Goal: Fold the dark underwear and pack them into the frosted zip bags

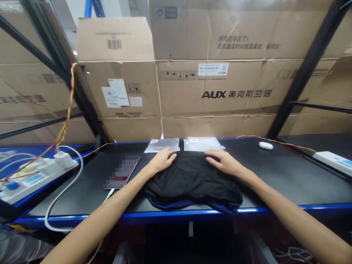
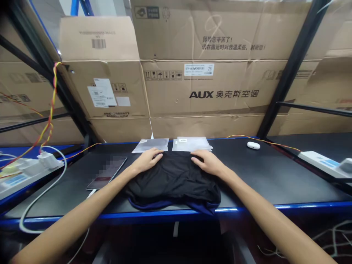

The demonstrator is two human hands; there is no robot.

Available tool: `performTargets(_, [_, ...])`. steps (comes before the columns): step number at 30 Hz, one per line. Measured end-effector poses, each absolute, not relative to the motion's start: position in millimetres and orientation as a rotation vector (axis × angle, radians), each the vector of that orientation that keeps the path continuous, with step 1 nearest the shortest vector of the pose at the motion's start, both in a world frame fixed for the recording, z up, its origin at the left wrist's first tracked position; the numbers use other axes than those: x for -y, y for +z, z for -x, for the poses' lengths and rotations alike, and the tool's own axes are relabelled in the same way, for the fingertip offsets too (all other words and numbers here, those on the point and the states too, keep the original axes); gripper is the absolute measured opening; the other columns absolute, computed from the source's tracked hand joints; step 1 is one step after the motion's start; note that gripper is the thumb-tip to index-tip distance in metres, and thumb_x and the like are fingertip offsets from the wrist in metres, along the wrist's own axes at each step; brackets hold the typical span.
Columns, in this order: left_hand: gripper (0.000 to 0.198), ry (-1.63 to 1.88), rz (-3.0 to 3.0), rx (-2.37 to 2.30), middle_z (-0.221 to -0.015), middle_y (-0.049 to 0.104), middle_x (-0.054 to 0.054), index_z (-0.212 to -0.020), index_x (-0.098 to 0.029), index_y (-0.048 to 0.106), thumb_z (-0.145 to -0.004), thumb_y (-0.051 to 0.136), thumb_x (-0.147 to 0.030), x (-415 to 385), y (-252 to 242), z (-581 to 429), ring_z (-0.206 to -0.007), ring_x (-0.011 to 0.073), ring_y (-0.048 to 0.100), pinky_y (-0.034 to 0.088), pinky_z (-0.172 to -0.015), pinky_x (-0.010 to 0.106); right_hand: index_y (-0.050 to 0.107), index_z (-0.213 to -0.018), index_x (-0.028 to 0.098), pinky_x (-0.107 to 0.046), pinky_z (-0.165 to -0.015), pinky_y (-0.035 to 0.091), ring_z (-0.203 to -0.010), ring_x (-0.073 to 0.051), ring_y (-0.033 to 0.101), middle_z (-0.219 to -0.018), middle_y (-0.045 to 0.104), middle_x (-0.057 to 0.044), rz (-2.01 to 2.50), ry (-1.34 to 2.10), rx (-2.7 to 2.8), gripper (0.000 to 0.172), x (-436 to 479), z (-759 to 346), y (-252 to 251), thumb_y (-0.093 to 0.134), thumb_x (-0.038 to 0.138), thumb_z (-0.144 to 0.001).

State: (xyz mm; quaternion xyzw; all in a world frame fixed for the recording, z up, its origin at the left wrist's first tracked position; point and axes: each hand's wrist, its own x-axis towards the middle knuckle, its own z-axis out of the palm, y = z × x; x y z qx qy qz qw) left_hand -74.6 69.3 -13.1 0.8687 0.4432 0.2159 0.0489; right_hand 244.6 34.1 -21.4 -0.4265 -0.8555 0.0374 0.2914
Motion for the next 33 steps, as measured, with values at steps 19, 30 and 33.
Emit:
performTargets(19, [0.011, 0.819, -2.413, -1.368, -0.086, 0.074, 0.001, -0.086, -0.022, 0.069, -0.079, 0.065, -0.028, -93, -14, 59, -0.081, 0.0192, 0.068, 0.052, -0.078, 0.029, 0.067, -0.087, 0.023, -0.036, -0.086, 0.052, -0.091, -0.023, 0.070, -0.095, 0.075, -0.005, 1.212, 0.134, 2.025, 0.015, -43, -268, -19, 0.056, 0.031, -0.081])
performTargets(30, [0.019, 1.172, -2.344, -1.083, -0.096, 0.073, 0.004, -0.093, -0.020, 0.071, -0.080, 0.057, -0.017, -78, -4, 65, -0.090, 0.0178, 0.067, 0.055, -0.073, 0.027, 0.073, -0.093, 0.023, -0.037, -0.086, 0.056, -0.087, -0.023, 0.072, -0.093, 0.077, -0.004, 1.065, 0.148, 2.101, 0.020, -28, -273, -17, 0.055, 0.029, -0.085])
performTargets(33, [0.021, 1.191, -2.382, -1.008, -0.099, 0.072, 0.003, -0.094, -0.020, 0.070, -0.080, 0.055, -0.013, -65, 3, 69, -0.094, 0.0175, 0.066, 0.054, -0.079, 0.028, 0.074, -0.088, 0.024, -0.038, -0.089, 0.056, -0.094, -0.024, 0.071, -0.097, 0.077, -0.005, 1.009, 0.076, 2.164, 0.021, -24, -274, -17, 0.053, 0.025, -0.085])
